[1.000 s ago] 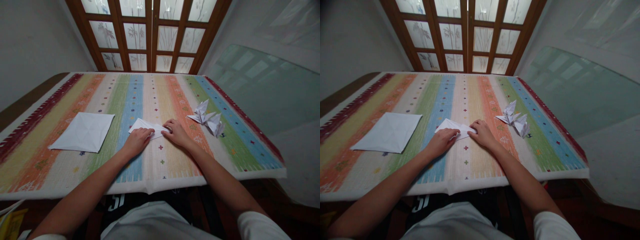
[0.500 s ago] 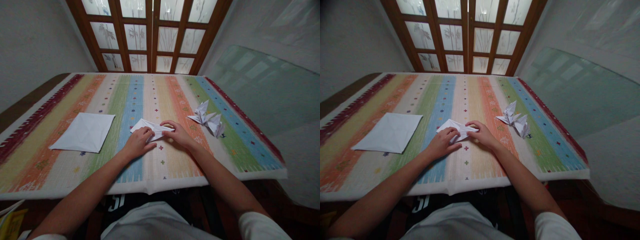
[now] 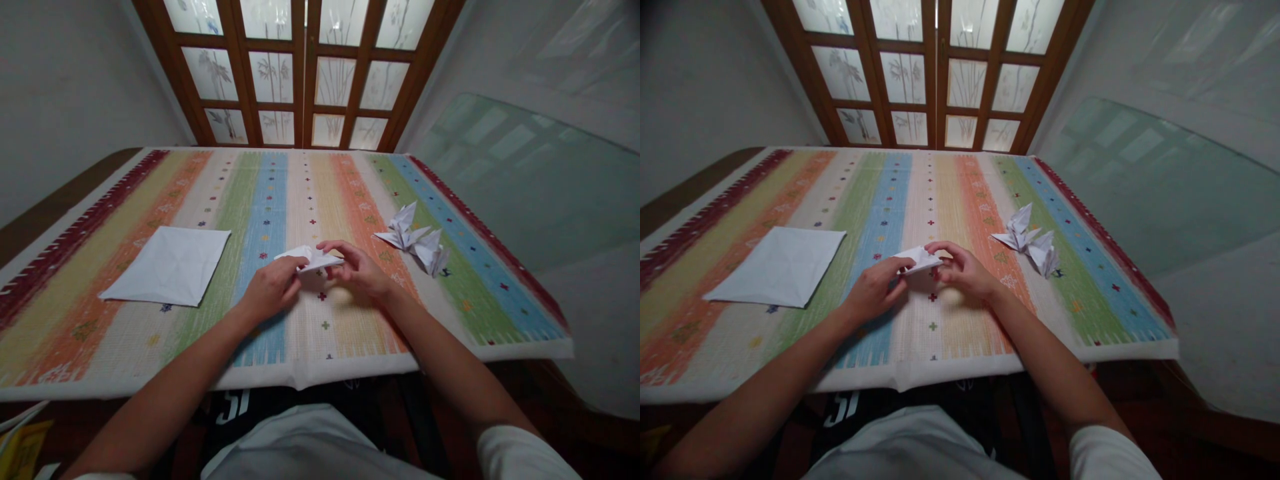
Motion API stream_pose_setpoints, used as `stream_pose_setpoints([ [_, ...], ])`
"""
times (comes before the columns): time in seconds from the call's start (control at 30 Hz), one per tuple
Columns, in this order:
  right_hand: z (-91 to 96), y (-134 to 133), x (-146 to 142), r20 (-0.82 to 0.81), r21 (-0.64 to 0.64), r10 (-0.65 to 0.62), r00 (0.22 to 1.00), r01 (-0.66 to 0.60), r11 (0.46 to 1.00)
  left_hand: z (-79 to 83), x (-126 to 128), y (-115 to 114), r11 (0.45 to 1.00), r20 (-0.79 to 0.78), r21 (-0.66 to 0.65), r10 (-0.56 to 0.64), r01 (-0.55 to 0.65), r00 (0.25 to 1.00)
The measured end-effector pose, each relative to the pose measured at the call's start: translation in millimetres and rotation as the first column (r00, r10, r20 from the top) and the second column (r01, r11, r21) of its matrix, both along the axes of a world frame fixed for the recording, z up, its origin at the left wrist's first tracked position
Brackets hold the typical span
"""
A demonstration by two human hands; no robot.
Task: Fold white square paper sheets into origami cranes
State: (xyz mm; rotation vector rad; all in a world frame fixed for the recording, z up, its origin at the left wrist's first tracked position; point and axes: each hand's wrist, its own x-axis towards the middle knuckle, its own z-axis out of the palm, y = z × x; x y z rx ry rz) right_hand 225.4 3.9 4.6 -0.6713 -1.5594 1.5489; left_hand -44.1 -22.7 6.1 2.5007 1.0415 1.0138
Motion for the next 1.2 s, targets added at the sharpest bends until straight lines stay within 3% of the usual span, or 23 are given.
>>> stream_pose_setpoints([
  [0.1,-1.4,2.9,3.0,0.173,0.174,-0.204,0.964,0.174,0.969,-1.5,-0.5,1.9,0.981,0.262,-0.183,0.117,-0.07,0.958],
  [0.17,-2.7,4.1,3.1,0.244,0.29,-0.328,0.913,0.254,0.923,-2.2,0.7,2.5,0.946,0.414,-0.323,0.173,-0.033,0.894],
  [0.27,-5.6,3.8,1.3,0.212,0.25,-0.291,0.933,0.236,0.939,-2.6,3.2,2.7,0.907,0.554,-0.415,0.184,0.077,0.812],
  [0.33,-6.6,2.5,0.9,0.179,0.184,-0.227,0.957,0.194,0.963,-2.4,4.0,3.2,0.905,0.587,-0.417,0.2,0.081,0.785],
  [0.43,-3.3,0.2,3.6,0.185,0.249,-0.202,0.962,0.153,0.956,-0.7,3.0,4.8,0.918,0.558,-0.397,0.248,-0.007,0.792],
  [0.57,6.4,-2.4,8.4,0.276,0.469,-0.199,0.94,0.048,0.882,2.0,1.0,7.3,0.923,0.478,-0.37,0.284,-0.103,0.831],
  [0.73,6.1,-0.3,10.0,0.382,0.57,-0.303,0.873,0.035,0.821,-0.8,0.8,9.8,0.923,0.464,-0.349,0.32,-0.161,0.826],
  [1.0,0.6,6.4,16.5,0.383,0.579,-0.307,0.871,0.033,0.815,-0.8,-1.3,9.0,0.926,0.422,-0.347,0.298,-0.151,0.856],
  [1.2,4.1,3.2,11.9,0.36,0.495,-0.352,0.864,0.143,0.857,1.2,-1.2,3.5,0.941,0.395,-0.329,0.212,-0.078,0.894],
])
